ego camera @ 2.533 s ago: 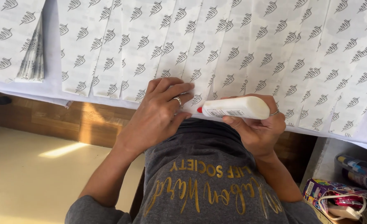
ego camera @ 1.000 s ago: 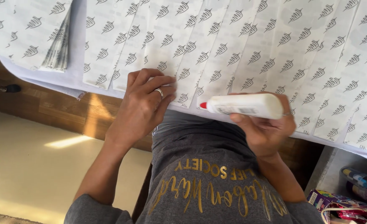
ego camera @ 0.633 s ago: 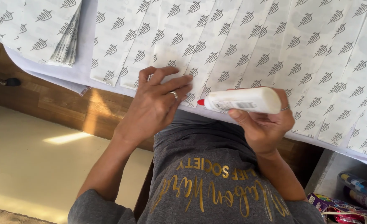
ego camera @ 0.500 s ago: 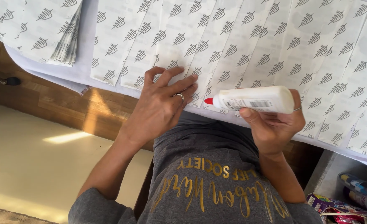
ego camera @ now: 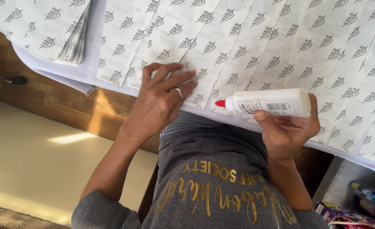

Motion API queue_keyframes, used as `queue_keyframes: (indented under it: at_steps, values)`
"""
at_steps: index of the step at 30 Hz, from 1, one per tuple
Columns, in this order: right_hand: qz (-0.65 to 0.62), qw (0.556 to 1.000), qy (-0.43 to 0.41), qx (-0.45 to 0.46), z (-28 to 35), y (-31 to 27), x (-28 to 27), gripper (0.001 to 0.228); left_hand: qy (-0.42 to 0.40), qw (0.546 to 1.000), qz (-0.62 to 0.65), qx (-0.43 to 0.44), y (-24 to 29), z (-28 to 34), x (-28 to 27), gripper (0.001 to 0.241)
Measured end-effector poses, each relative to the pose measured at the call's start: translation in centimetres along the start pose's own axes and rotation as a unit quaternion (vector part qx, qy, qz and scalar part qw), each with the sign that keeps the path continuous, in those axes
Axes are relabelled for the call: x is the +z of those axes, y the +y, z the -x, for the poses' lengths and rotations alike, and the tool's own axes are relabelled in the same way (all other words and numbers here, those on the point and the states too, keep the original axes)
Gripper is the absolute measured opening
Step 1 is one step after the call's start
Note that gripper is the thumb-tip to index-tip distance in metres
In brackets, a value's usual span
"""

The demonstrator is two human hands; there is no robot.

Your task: The person applies adhesive to a series of printed paper templates and then folds them along marked lines, pressing the edges to secure the folds. The person then gathers and stacks several of these folded paper items together.

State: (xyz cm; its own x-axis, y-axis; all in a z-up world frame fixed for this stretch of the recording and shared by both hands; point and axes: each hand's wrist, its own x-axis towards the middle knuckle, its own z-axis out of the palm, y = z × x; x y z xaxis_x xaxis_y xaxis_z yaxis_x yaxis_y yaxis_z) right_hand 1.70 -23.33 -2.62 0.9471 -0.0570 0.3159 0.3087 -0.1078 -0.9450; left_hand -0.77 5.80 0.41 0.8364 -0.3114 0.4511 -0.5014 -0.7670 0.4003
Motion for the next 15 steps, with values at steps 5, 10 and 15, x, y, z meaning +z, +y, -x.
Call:
queue_keyframes:
  at_steps: [5,10,15]
  values:
    - [0.011,1.0,-0.008,0.006,0.0,-0.4,0.5,0.04,-0.005,0.999,0.04,-0.002,0.2,0.1,0.2,0.013]
    - [0.019,0.998,-0.063,0.008,0.5,-0.2,1.7,0.049,-0.046,0.998,0.054,-0.004,0.1,0.3,-0.4,0.025]
    - [0.051,0.992,-0.114,0.02,0.6,-0.7,3.1,0.039,-0.102,0.992,0.07,-0.018,-0.5,0.7,-0.8,0.042]
